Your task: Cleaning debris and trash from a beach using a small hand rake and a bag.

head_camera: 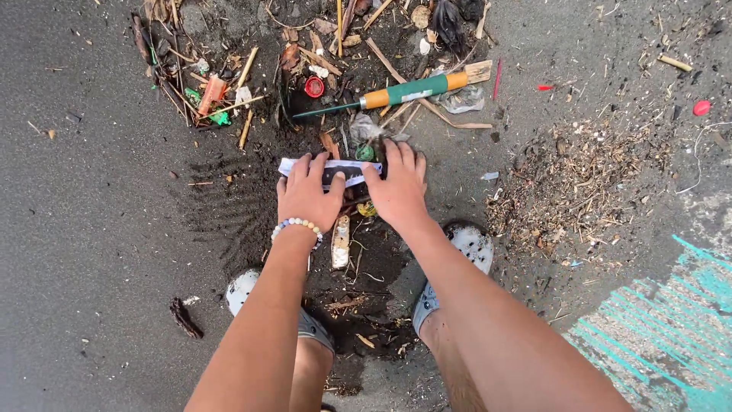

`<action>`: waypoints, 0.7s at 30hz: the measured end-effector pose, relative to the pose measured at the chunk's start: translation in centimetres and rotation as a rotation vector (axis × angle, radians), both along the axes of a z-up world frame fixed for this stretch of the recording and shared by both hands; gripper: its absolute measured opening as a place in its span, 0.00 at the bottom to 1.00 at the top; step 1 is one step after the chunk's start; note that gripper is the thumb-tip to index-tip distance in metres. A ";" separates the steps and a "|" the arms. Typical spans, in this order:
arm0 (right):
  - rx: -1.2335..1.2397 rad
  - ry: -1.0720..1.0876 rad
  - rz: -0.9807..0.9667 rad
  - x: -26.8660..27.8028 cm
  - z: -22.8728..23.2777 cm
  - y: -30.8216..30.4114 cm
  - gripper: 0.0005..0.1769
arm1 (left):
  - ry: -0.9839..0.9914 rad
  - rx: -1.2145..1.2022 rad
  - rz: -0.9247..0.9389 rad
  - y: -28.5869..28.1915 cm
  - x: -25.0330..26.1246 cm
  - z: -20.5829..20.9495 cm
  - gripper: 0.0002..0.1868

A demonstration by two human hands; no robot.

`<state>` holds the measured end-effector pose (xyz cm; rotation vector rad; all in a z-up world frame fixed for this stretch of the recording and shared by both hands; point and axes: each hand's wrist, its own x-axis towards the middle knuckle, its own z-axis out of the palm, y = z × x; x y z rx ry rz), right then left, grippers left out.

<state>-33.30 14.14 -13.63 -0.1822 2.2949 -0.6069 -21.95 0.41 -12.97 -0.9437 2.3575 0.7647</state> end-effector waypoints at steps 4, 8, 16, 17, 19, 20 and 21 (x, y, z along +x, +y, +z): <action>-0.056 0.056 0.382 1.5 3.0 0.3 0.33 | -0.008 0.027 0.083 1.8 0.2 3.8 0.33; -0.267 -0.116 0.191 0.8 5.4 4.1 0.36 | -0.118 0.021 0.071 2.3 1.6 5.4 0.30; -0.257 0.056 0.008 2.0 2.3 1.9 0.42 | -0.178 -0.054 1.073 5.5 4.6 -1.8 0.50; -0.262 0.058 0.011 3.0 1.9 1.0 0.42 | -0.174 -0.056 1.076 6.2 4.6 -2.1 0.50; -0.097 0.046 0.028 4.8 1.3 -0.6 0.47 | -0.099 0.070 1.128 8.0 4.6 -2.5 0.48; -0.095 0.047 0.031 5.3 1.1 -0.8 0.47 | -0.099 0.071 1.132 7.9 4.3 -2.3 0.48; -0.025 -0.006 0.016 6.2 1.2 -0.9 0.44 | -0.083 0.108 1.130 7.9 4.4 -1.7 0.45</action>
